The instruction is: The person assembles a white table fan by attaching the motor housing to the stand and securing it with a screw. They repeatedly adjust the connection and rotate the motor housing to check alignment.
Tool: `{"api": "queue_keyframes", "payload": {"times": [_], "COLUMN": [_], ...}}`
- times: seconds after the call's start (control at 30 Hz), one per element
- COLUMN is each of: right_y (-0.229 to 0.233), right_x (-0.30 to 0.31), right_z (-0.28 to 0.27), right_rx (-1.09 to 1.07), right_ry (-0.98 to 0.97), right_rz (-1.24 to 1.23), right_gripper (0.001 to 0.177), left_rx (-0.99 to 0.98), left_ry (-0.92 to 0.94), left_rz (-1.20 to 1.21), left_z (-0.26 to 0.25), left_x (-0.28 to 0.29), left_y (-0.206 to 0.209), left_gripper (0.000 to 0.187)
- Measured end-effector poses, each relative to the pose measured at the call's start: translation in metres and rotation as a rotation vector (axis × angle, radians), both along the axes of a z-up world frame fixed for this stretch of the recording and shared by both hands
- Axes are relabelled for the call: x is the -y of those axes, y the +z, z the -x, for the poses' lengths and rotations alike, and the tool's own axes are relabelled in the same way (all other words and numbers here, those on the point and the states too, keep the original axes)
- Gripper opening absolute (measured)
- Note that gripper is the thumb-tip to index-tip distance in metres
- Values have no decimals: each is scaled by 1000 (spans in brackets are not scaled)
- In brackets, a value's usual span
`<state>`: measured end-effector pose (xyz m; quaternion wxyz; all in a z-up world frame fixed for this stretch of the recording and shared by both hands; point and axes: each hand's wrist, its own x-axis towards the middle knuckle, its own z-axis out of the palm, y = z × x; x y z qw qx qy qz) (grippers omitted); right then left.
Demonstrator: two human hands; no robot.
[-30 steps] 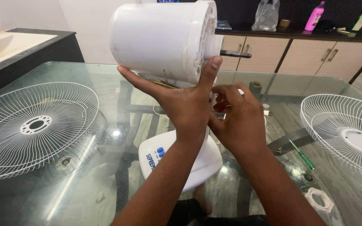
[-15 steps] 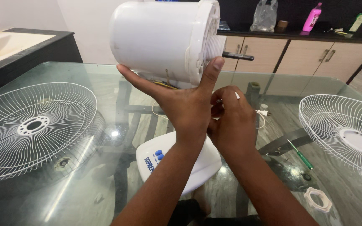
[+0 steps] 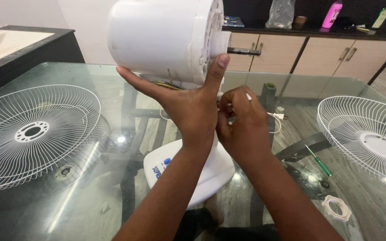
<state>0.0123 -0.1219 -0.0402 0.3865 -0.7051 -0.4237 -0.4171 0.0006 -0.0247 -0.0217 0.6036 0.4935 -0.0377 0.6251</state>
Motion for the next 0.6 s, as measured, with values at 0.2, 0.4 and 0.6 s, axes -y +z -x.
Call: {"api": "queue_keyframes", "payload": {"times": [0.2, 0.4, 0.6], "right_y": [18, 19, 28], "right_x": [7, 4, 20], "right_z": [1, 9, 10], "right_rx": [-138, -142, -303], "right_ry": [-69, -73, -207], "right_rz": [100, 62, 109], "right_gripper": [31, 17, 7], "left_rx": [37, -27, 7], "left_ry": [-39, -30, -25], "left_rz": [27, 44, 28], "left_z": [1, 1, -2], "left_x": [0, -1, -5], "left_y": [4, 2, 3], "left_gripper": [149, 150, 150]}}
